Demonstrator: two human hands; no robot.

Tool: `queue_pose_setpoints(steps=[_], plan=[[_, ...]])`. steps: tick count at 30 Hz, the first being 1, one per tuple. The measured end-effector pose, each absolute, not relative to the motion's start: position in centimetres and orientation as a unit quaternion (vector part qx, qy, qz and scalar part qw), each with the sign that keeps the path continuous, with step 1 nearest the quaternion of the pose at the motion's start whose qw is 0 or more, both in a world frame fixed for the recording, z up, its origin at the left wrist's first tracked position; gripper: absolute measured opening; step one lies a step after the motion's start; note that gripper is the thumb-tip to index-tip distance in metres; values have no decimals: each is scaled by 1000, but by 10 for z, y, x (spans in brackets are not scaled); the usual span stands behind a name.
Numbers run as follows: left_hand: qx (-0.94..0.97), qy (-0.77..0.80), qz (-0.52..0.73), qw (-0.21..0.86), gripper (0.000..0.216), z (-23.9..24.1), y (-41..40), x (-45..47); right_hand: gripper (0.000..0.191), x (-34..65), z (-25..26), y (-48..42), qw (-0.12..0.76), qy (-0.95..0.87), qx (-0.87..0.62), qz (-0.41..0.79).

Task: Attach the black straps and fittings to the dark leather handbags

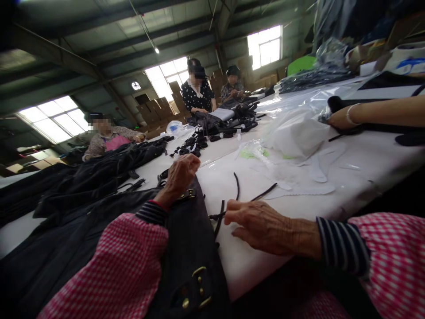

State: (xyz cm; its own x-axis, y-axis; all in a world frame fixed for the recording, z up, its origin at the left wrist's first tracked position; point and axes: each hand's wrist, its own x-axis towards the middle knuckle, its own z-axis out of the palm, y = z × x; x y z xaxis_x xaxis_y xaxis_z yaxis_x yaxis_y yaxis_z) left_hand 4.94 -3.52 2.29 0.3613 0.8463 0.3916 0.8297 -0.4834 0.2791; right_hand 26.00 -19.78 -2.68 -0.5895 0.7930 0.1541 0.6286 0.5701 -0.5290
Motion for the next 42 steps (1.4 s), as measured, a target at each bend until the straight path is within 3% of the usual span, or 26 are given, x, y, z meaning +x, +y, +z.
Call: queue_pose_setpoints(steps=[1,4,6,10,15,19,25,30,36,39,42], plan=[[863,457,213,28,3,29,-58,51,19,256,-32,-204,204,-862,-403,229],[971,226,43,58,15,39,-134,41,25,237,-46,-215,248,-860,-385,228],[985,168,-12,49,20,36,-179,24,22,224,-51,-217,256,-859,-386,217],[970,237,-24,43,32,27,-224,-14,19,209,-52,-210,253,-848,-410,220],[951,301,-3,70,28,25,-227,-41,5,200,-55,-196,268,-842,-394,251],[937,340,41,70,27,17,-233,-64,8,202,-55,-199,278,-838,-400,246],[948,302,84,-46,66,0,-250,-90,9,210,-46,-211,246,-856,-392,229],[941,302,103,-110,51,-8,-254,-90,2,210,-40,-204,228,-872,-383,202],[947,253,136,-145,51,-6,-258,-59,14,213,-43,-198,237,-837,-389,302],[965,141,147,-166,32,-15,-256,-21,8,210,-47,-198,228,-826,-401,325],[975,109,123,-152,20,-17,-251,5,19,205,-47,-198,258,-798,-422,344]])
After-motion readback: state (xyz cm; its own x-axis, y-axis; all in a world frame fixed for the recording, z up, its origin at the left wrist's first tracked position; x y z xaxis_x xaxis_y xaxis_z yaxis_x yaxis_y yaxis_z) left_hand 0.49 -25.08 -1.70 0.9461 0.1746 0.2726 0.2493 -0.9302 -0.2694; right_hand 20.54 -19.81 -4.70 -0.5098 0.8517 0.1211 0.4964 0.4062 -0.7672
